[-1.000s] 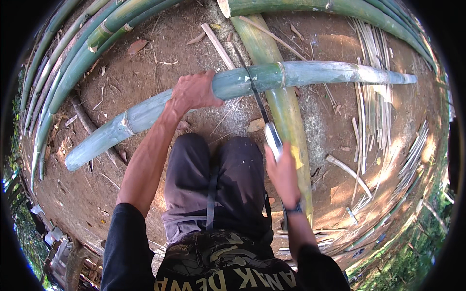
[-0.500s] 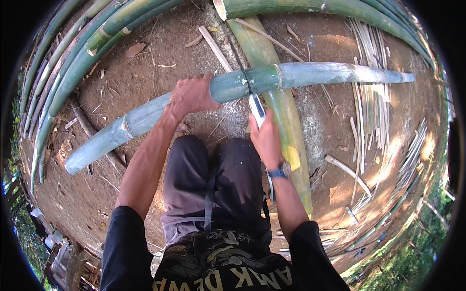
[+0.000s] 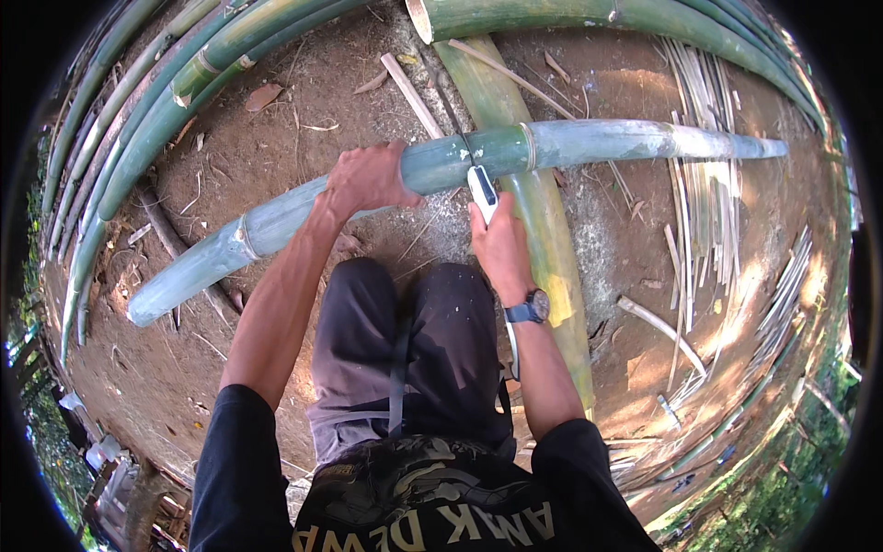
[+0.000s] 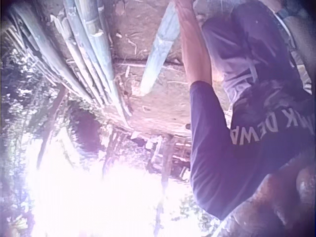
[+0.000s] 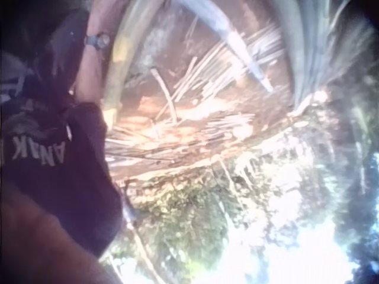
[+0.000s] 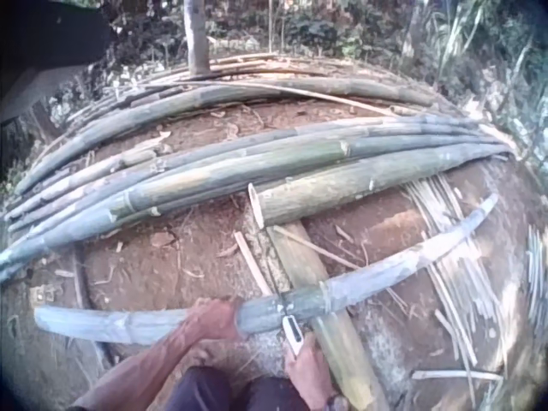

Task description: The person selects a long bamboo pole from a pile and positions it on a support. Using a hand saw, they cut the bamboo pole into a shorter segment. The person then lifts the cut piece and moves it to a different location.

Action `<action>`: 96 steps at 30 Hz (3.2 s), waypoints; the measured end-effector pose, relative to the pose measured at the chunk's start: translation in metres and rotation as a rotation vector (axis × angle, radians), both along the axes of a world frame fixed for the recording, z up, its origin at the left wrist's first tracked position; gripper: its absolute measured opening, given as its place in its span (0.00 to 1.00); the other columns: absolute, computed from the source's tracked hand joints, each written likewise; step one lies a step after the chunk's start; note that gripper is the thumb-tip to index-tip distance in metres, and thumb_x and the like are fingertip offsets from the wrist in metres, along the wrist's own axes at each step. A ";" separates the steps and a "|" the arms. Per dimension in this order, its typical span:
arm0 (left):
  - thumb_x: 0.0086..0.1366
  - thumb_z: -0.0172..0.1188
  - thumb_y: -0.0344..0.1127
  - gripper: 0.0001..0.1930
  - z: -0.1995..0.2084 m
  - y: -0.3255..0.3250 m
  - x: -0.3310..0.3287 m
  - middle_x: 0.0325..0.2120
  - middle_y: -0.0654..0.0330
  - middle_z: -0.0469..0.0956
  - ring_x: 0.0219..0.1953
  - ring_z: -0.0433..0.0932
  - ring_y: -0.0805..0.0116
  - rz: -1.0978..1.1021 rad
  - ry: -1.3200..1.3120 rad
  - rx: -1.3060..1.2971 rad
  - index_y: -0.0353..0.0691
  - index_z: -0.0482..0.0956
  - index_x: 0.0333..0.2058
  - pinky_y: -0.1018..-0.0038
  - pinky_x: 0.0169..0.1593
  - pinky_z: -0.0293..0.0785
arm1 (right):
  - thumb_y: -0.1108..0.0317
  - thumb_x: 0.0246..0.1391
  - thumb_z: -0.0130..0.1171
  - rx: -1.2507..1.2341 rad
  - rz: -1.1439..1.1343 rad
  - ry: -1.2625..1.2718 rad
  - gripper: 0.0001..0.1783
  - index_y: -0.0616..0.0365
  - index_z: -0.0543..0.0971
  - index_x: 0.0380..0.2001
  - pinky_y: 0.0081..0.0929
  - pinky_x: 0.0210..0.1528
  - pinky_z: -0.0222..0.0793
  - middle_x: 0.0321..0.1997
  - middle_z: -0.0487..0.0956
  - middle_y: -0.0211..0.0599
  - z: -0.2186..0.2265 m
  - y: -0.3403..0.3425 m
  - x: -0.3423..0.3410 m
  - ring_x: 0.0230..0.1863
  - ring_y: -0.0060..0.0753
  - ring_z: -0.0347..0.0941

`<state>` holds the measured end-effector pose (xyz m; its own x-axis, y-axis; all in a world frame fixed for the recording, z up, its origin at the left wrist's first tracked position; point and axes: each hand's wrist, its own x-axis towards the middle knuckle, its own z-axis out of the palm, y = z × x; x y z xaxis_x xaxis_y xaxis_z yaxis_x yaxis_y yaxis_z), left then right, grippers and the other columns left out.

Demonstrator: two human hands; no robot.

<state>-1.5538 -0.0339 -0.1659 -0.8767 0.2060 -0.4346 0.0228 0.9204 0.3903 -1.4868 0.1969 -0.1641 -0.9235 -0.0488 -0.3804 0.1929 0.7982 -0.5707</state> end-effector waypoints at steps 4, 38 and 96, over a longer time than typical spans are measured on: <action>0.41 0.70 0.55 0.41 0.006 -0.011 0.004 0.37 0.44 0.83 0.40 0.84 0.47 0.053 -0.039 -0.081 0.35 0.73 0.51 0.57 0.50 0.79 | 0.59 0.63 0.59 -0.054 -0.044 -0.097 0.21 0.67 0.67 0.45 0.46 0.30 0.74 0.30 0.80 0.64 0.061 0.058 0.104 0.34 0.62 0.80; 0.40 0.69 0.57 0.43 0.004 0.004 0.002 0.37 0.45 0.83 0.40 0.84 0.48 0.035 -0.032 -0.053 0.35 0.73 0.53 0.56 0.50 0.78 | 0.56 0.64 0.57 -0.111 -0.043 -0.021 0.22 0.67 0.68 0.42 0.46 0.27 0.71 0.27 0.78 0.61 0.000 0.025 0.028 0.30 0.62 0.79; 0.41 0.70 0.57 0.42 0.004 0.000 -0.002 0.38 0.43 0.83 0.43 0.83 0.45 0.037 -0.054 -0.051 0.34 0.74 0.51 0.56 0.51 0.77 | 0.59 0.65 0.56 0.017 0.091 0.165 0.20 0.67 0.66 0.43 0.51 0.27 0.72 0.26 0.77 0.65 -0.001 -0.004 -0.009 0.31 0.69 0.77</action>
